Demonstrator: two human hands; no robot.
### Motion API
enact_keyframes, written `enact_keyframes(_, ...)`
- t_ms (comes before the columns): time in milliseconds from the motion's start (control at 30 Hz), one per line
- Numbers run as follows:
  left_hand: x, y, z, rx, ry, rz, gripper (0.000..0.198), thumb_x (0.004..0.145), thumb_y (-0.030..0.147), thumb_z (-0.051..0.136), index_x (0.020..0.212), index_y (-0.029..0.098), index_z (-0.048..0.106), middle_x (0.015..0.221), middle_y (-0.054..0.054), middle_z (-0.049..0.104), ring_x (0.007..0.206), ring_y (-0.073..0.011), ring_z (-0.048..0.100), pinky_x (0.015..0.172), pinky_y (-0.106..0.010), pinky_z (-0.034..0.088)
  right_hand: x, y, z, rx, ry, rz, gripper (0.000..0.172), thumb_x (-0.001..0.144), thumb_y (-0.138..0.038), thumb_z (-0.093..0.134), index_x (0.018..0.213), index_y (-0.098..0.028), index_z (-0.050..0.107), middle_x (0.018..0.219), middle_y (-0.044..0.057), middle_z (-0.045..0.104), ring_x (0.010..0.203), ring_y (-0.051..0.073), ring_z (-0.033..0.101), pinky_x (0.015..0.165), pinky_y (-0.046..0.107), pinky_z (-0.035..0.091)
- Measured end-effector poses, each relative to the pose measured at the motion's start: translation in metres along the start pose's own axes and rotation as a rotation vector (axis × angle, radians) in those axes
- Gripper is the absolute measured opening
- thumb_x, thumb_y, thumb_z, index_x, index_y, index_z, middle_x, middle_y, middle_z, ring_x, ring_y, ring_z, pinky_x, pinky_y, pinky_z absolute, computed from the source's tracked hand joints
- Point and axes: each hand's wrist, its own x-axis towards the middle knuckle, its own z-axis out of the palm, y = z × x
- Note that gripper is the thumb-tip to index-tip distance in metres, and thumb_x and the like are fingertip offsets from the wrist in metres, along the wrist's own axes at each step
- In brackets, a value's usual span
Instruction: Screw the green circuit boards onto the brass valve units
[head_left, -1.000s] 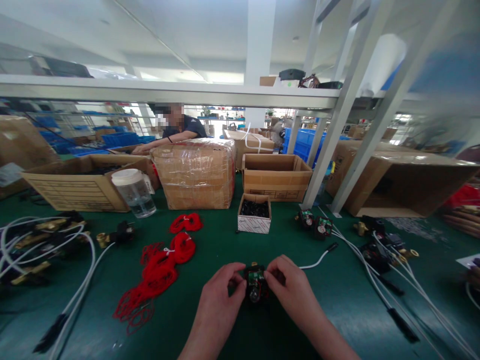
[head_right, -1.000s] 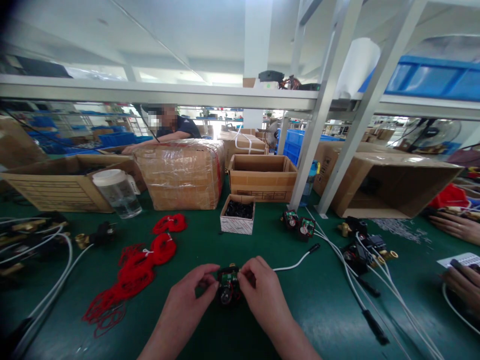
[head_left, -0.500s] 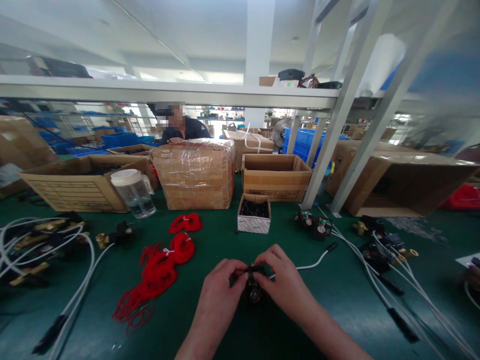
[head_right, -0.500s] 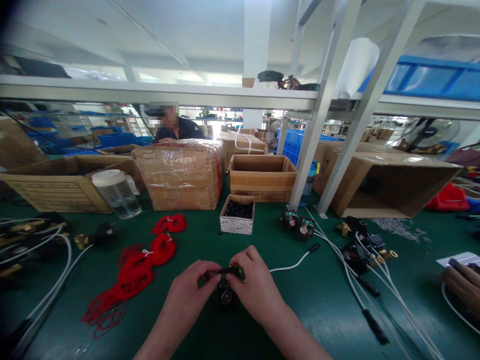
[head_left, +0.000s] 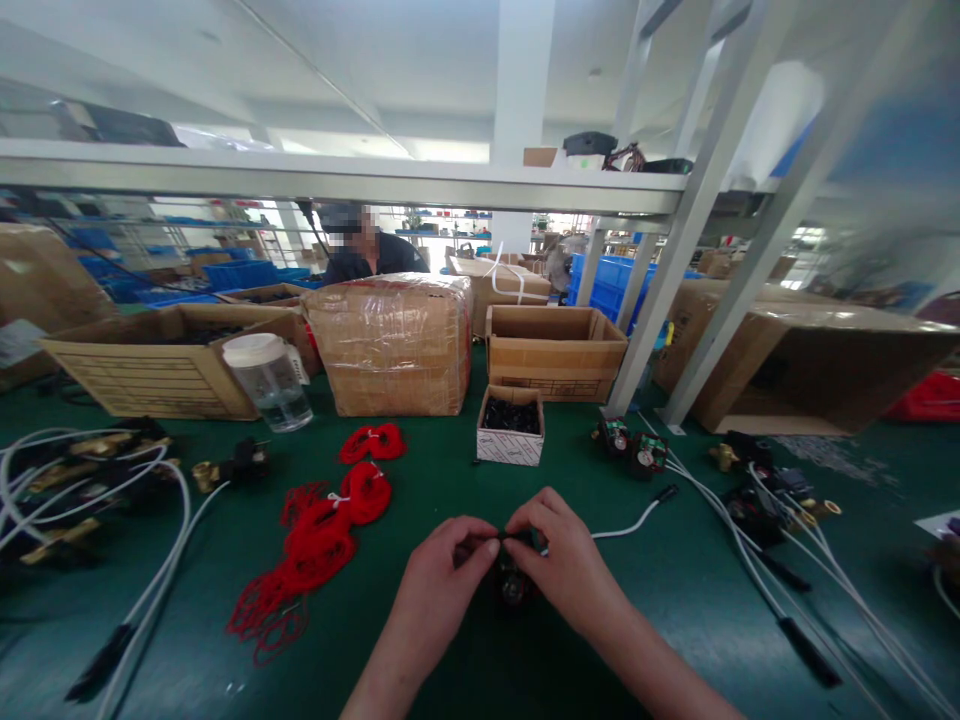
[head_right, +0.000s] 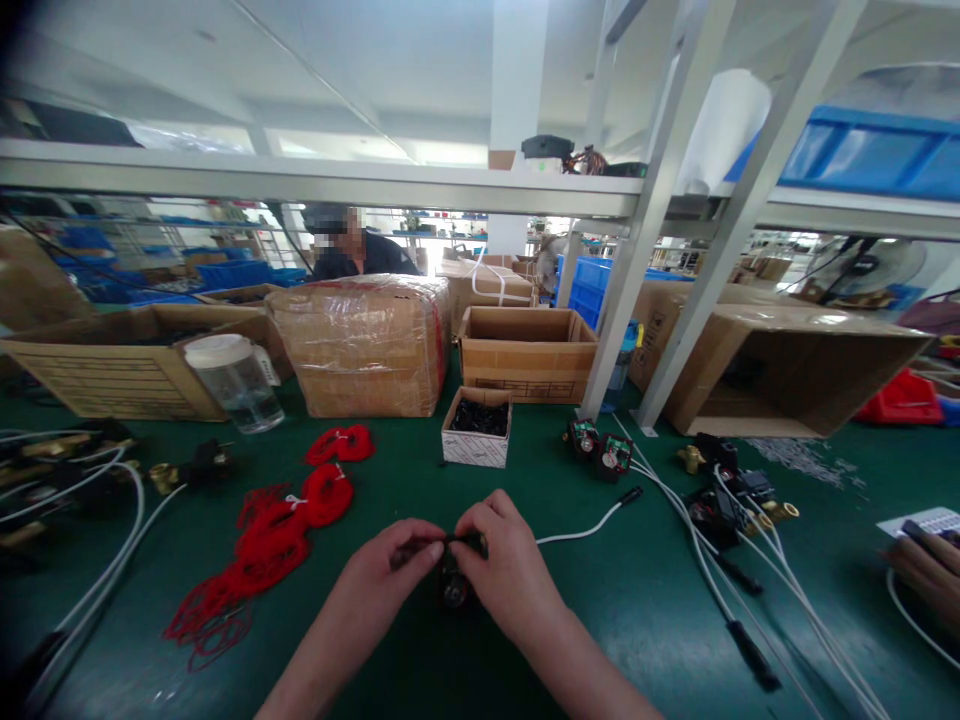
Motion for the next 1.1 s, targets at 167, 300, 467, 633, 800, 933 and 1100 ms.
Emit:
enact_keyframes(167,0.000,-0.003,0.003,0.017,0.023,0.011,0.022,0.080,0.029,0.055,0.094,0.021,0.070,0.091,-0.003,0.070,0.087,-0.0203,0.067,0.079,-0.031,0.050,-0.001,0.000,0.000,0.006,-0.004,0.020,0.018,0.080,-0.003,0.068,0.083,-0.021,0.067,0.090,0.000,0.056,0.082,0.015,0.057,0.072,0.027,0.044)
enact_keyframes(300,0.000,-0.005,0.003,0.007,0.008,0.002,0.023,0.079,0.029,0.057,0.097,0.021,0.069,0.093,-0.004,0.070,0.088,-0.0205,0.066,0.080,-0.032,0.050,-0.002,0.002,0.001,0.014,0.005,0.018,0.019,0.080,-0.003,0.067,0.083,-0.021,0.067,0.090,-0.001,0.055,0.080,0.015,0.056,0.070,0.026,0.043)
enact_keyframes(467,0.002,0.000,0.003,0.019,0.017,0.003,0.021,0.082,0.036,0.057,0.090,0.021,0.069,0.089,-0.003,0.069,0.083,-0.0201,0.065,0.076,-0.031,0.049,-0.002,0.005,0.003,0.034,0.013,0.010,0.017,0.081,-0.005,0.067,0.083,-0.021,0.067,0.089,-0.001,0.055,0.078,0.014,0.055,0.069,0.025,0.042)
enact_keyframes(633,0.002,0.003,0.007,0.111,0.077,0.048,0.016,0.082,0.034,0.055,0.082,0.022,0.067,0.085,-0.001,0.066,0.081,-0.0194,0.063,0.076,-0.031,0.046,-0.003,0.008,0.001,0.052,0.047,-0.013,0.016,0.090,-0.010,0.058,0.083,-0.022,0.067,0.088,0.000,0.056,0.080,0.015,0.056,0.070,0.026,0.042)
enact_keyframes(800,0.002,0.003,0.007,0.121,0.077,0.085,0.014,0.083,0.031,0.054,0.079,0.023,0.065,0.083,-0.001,0.064,0.081,-0.0191,0.061,0.075,-0.031,0.045,-0.005,0.011,-0.001,0.062,0.046,0.016,0.014,0.086,-0.010,0.060,0.088,-0.022,0.067,0.090,0.000,0.055,0.078,0.015,0.056,0.070,0.027,0.044)
enact_keyframes(933,0.002,0.003,0.008,0.129,0.085,0.085,0.014,0.083,0.031,0.054,0.078,0.023,0.064,0.083,-0.001,0.064,0.080,-0.0194,0.061,0.074,-0.031,0.045,-0.005,0.010,0.005,0.062,0.025,0.048,0.015,0.079,-0.009,0.067,0.089,-0.021,0.067,0.096,0.001,0.054,0.086,0.017,0.057,0.075,0.028,0.046)
enact_keyframes(1100,0.001,-0.003,0.011,0.066,0.104,0.079,0.015,0.085,0.034,0.054,0.082,0.024,0.066,0.097,-0.002,0.068,0.089,-0.0205,0.064,0.079,-0.032,0.047,-0.004,0.006,0.010,0.052,0.068,0.049,0.011,0.082,-0.011,0.065,0.084,-0.021,0.068,0.092,0.001,0.055,0.086,0.017,0.057,0.076,0.028,0.046)
